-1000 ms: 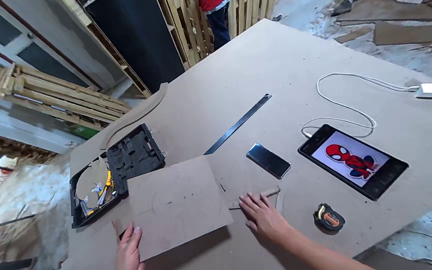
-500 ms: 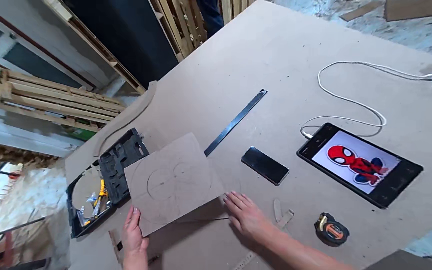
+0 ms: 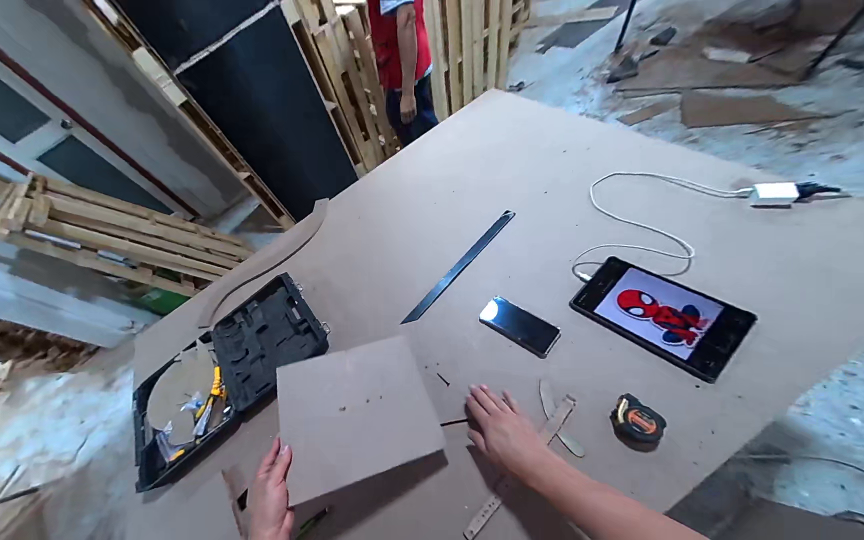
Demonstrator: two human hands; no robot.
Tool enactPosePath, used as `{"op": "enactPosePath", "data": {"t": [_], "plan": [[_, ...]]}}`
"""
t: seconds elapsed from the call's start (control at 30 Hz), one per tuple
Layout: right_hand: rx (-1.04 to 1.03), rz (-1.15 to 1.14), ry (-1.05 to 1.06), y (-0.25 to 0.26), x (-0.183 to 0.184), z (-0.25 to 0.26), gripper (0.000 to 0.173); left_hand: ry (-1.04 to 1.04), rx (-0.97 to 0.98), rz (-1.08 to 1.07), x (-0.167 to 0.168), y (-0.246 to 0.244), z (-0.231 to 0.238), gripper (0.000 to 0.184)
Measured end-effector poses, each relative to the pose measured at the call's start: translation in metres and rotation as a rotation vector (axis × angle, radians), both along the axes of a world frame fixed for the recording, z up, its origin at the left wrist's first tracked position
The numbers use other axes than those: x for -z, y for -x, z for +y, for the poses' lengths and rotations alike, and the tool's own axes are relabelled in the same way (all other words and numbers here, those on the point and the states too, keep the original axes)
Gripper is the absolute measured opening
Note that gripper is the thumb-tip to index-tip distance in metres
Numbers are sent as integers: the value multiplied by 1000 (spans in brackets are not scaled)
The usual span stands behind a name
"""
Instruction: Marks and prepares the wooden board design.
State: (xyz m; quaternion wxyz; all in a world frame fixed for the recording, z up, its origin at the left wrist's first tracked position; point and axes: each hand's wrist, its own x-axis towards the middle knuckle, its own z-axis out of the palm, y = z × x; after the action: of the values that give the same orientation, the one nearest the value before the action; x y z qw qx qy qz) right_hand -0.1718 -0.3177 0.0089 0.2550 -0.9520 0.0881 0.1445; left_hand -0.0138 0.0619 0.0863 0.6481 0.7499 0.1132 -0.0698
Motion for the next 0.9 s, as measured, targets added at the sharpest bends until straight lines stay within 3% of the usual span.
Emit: {"op": "enactPosePath", "data": {"t": [0.1,0.2,0.33,0.43,0.57,0.63,0.7,0.73,0.9], "plan": [[-81,-50,-3,-52,7,8,65,-36,-10,8,-6,20,30,47],[-124,3,8,-63,23,11,72,-37,-53,-1,-16,31,37,50],[134,20,35,-3,31,13,81,-56,-16,2,-6,20,26,52],[334,42,98,49,40,4,89,5,59,41,16,3,-15,50],[354,-3,51,97,26,-25,79,66,156,74,47,-24,-82,46],[344,-114,-15,128,6,-41,70,-221,219,46,58,-41,-99,43],[373,-217,-84,168,-13,-54,61,-772,264,-28,55,-44,-104,39],[404,-264,-114,191,-20,-62,56,-917,289,-55,48,-39,-106,40],[709,-362,-210,310,-13,-103,39,-893,541,-178,33,62,-136,38]]}}
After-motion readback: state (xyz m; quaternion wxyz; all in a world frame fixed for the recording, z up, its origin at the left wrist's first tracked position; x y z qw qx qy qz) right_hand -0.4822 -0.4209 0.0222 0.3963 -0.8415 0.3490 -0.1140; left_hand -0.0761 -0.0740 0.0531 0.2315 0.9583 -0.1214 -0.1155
